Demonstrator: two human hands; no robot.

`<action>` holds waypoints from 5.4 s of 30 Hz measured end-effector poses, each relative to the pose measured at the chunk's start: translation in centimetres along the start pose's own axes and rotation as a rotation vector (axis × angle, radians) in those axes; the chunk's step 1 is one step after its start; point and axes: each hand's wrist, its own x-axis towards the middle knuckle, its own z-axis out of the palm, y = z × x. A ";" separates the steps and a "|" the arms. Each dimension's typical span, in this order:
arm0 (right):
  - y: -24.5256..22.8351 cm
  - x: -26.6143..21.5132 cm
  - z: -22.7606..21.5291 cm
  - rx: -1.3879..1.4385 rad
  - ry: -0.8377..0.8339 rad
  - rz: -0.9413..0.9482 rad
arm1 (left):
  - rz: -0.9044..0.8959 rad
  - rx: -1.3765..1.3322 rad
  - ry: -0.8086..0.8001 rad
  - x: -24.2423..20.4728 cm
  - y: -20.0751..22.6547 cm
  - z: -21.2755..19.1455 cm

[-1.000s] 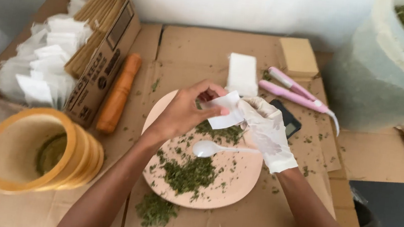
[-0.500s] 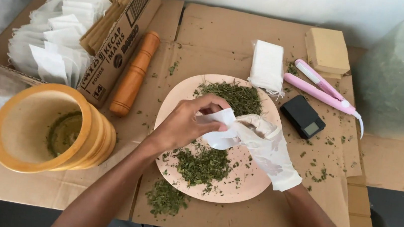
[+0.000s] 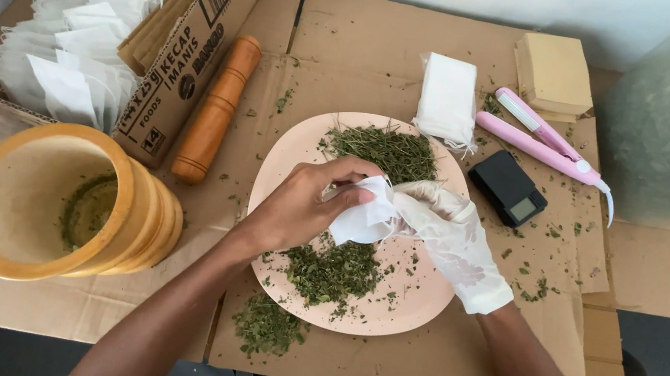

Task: The person uses a small spoon to fill individual white tea bags with dried leaves from a plate, occasionally reaching for new bags from a cardboard box and placing filled ones aside.

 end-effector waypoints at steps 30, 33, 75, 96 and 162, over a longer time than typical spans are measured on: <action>17.3 6.5 -12.7 -0.245 -0.141 -0.329 | 0.316 0.375 0.357 0.1 -1.4 2.6; 18.0 6.4 -13.0 -0.263 -0.150 -0.330 | 0.369 0.404 0.420 0.6 -4.5 3.0; 10.6 3.2 -7.1 -0.501 -0.222 -0.331 | 0.180 -0.212 0.101 -0.4 -1.4 3.4; -0.6 0.1 -1.7 -0.745 -0.099 0.025 | 0.429 0.723 0.145 0.3 -6.0 3.3; -1.9 -0.8 -0.4 -0.402 -0.206 -0.314 | 0.333 0.684 0.324 -2.4 -4.7 -3.3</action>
